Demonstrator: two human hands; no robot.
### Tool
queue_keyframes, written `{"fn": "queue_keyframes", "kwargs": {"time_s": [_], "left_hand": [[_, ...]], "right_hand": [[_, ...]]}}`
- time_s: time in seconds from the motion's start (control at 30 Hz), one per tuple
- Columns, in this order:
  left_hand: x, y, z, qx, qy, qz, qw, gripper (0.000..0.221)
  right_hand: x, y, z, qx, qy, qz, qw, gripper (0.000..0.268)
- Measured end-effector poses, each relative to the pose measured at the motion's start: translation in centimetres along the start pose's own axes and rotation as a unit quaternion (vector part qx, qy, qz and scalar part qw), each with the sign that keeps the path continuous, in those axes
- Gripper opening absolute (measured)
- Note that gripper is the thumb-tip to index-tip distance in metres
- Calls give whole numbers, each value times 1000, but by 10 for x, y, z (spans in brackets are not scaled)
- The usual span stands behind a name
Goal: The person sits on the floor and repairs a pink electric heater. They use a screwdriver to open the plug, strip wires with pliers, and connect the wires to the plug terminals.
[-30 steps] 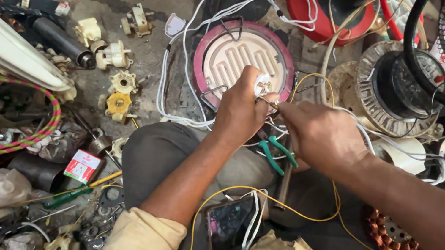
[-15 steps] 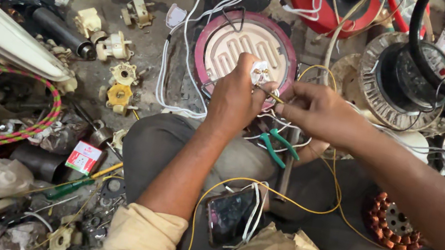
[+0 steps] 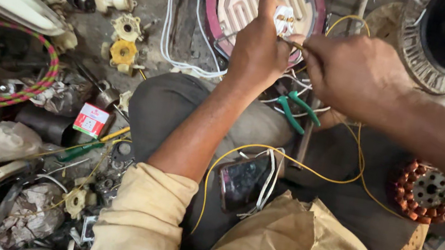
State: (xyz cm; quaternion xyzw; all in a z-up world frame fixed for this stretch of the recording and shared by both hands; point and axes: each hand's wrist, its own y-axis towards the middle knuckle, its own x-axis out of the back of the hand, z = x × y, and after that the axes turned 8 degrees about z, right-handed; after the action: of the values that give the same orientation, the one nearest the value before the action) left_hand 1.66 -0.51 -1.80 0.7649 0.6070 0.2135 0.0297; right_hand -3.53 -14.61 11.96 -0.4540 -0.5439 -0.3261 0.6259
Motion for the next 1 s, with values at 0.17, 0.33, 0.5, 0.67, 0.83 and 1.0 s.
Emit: {"fn": "queue_keyframes", "kwargs": {"time_s": [0.17,0.33,0.5,0.67,0.83,1.0], "left_hand": [[-3,-2,-2,5,-29,-15,999,51],[-2,-4,-1,-9,-23,-26,999,52],[-7,-1,4,0,-28,-31,999,55],[-6,-6,6,40,-10,-9,999,52],[9,2,-17,98,6,19,995,46],[13,2,-19,67,-21,-13,997,48]], "right_hand": [[0,0,5,-3,15,-18,1000,20],[-2,-1,4,13,15,-21,1000,21],[-6,0,-6,2,71,-5,997,22],[-9,17,-28,-239,396,216,860,40],[-8,25,-30,-219,602,218,737,38],[-13,10,-6,43,-26,-23,998,37]]}}
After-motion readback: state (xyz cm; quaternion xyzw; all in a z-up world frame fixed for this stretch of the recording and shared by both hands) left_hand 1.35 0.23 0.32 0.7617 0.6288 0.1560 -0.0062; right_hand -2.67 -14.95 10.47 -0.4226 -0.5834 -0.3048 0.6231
